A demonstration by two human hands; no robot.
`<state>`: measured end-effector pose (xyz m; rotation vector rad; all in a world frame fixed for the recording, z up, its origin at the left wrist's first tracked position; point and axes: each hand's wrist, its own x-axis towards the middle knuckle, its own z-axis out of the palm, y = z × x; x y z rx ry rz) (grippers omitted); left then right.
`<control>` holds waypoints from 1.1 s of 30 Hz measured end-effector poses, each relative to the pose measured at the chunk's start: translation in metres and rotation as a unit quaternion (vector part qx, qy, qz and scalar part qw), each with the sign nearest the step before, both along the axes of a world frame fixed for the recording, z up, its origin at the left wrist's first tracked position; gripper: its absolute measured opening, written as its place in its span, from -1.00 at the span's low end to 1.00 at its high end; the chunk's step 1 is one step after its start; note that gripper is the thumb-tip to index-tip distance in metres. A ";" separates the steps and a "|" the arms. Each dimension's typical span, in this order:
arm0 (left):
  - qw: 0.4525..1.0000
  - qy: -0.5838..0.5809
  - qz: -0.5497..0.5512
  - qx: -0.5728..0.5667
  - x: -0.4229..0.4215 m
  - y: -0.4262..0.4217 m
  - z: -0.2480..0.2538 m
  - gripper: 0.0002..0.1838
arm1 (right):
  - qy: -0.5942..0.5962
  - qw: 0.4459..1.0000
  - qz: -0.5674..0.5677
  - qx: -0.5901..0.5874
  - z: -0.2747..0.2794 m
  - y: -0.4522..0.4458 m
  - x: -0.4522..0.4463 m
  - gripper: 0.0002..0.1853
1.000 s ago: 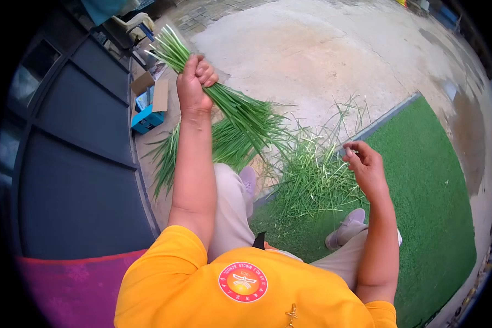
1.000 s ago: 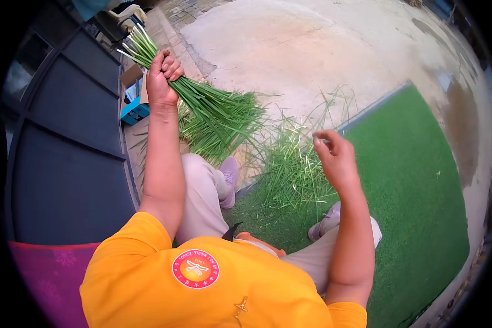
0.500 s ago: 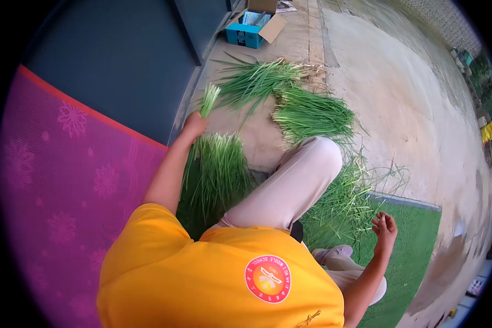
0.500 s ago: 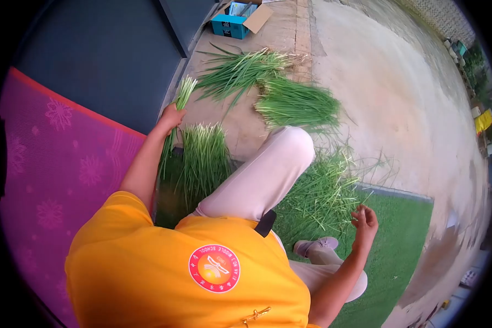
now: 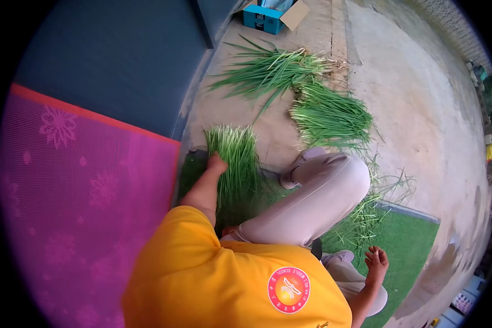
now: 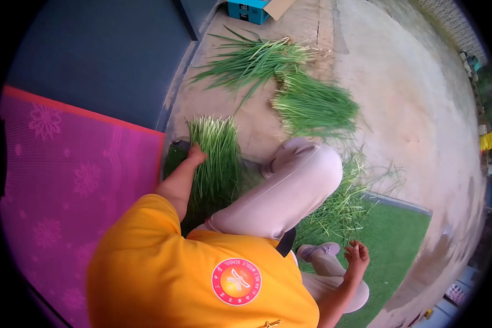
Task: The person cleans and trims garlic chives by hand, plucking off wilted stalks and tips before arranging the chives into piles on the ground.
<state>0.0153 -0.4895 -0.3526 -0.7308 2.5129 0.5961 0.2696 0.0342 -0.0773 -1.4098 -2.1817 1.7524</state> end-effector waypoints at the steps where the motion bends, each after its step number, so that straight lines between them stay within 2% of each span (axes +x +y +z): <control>1: 0.999 -0.025 -0.003 -0.019 0.001 0.007 -0.002 -0.43 | -0.003 1.000 0.000 -0.003 0.003 0.001 0.001 -0.79; 2: 0.998 -0.050 -0.006 -0.038 0.002 0.010 -0.005 -0.38 | 0.005 1.000 -0.008 0.004 0.007 0.003 0.001 -0.79; 5: 0.997 -0.082 0.003 -0.005 0.001 0.009 -0.016 -0.41 | 0.020 1.000 -0.022 0.006 0.022 0.010 0.003 -0.78; 9: 0.998 -0.062 -0.003 -0.027 -0.008 0.027 0.023 -0.51 | 0.056 0.998 -0.043 0.008 0.041 0.037 0.006 -0.78; 12: 0.991 0.115 -0.063 -0.032 -0.023 0.057 0.053 -0.68 | 0.078 0.993 -0.091 -0.002 0.044 0.063 0.009 -0.77; 13: 0.990 0.120 -0.070 -0.032 -0.030 0.070 0.051 -0.68 | 0.103 0.988 -0.115 -0.020 0.045 0.069 0.007 -0.77; 15: 0.953 0.238 -0.189 0.020 -0.049 0.098 0.045 -0.67 | 0.132 0.980 -0.144 -0.040 0.047 0.077 0.002 -0.78; 17: 0.942 0.267 -0.198 0.037 -0.071 0.133 0.046 -0.66 | 0.129 0.980 -0.151 -0.033 0.047 0.071 -0.003 -0.77; 19: 0.906 0.322 -0.272 0.032 -0.102 0.165 0.037 -0.70 | 0.125 0.982 -0.133 -0.042 0.047 0.064 -0.010 -0.77; 21: 0.913 0.289 -0.283 0.040 -0.133 0.197 0.035 -0.73 | 0.117 0.985 -0.115 -0.052 0.048 0.059 -0.015 -0.77; 24: 0.914 0.243 -0.324 -0.011 -0.180 0.232 0.020 -0.74 | 0.069 0.993 -0.089 -0.028 0.050 0.056 -0.025 -0.81; 26: 0.919 0.197 -0.327 -0.101 -0.202 0.252 0.005 -0.75 | 0.028 0.995 -0.087 -0.034 0.056 0.059 -0.029 -0.76; 27: 0.919 0.193 -0.329 -0.102 -0.208 0.258 -0.006 -0.75 | -0.010 0.996 -0.084 -0.035 0.058 0.059 -0.031 -0.70; 33: 0.900 0.178 -0.327 -0.229 -0.217 0.290 -0.052 -0.67 | -0.060 0.993 -0.087 -0.055 0.051 0.062 -0.045 -0.74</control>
